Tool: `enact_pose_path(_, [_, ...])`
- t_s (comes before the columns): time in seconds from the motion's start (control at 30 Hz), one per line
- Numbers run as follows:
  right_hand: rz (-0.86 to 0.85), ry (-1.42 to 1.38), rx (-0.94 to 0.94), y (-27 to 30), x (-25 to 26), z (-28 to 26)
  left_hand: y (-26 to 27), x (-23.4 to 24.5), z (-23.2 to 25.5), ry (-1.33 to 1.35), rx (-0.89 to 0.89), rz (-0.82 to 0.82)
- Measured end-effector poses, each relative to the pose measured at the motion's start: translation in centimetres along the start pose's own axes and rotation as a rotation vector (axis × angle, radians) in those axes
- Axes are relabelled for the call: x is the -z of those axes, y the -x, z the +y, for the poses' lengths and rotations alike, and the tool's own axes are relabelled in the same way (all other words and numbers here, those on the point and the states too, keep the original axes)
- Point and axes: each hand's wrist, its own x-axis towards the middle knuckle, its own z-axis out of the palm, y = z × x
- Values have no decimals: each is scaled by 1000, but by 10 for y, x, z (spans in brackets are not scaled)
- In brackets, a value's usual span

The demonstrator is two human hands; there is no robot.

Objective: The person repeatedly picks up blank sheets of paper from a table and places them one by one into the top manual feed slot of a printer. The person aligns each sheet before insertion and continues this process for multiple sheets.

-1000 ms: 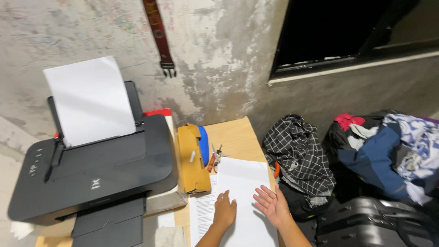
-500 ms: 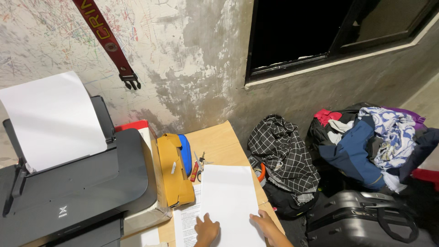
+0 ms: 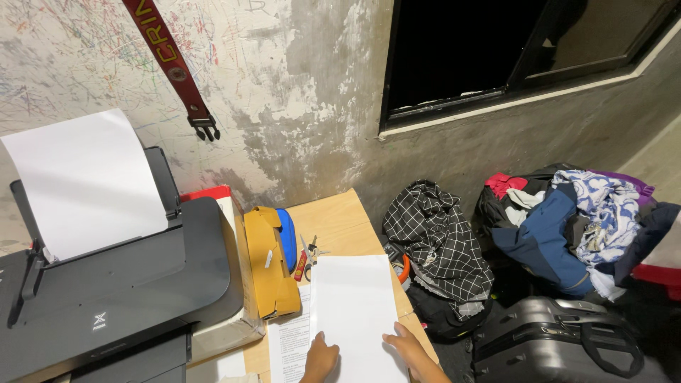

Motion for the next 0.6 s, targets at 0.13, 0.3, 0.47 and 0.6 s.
enact_pose_path(0.13, [-25,-35,-25,7,0,0,3,-2,4,-8,-3,-21])
enact_pose_path(0.3, [-47,-47,-37,17,1,0,13,0,14,0,38,-14])
enact_pose_path(0.47, [-17,-84,-15,21,-1,-1,21,7,21,5,87,31])
enact_pose_path(0.6, [-8,-142,-26,21,-1,-6,18,11,12,135,80,107])
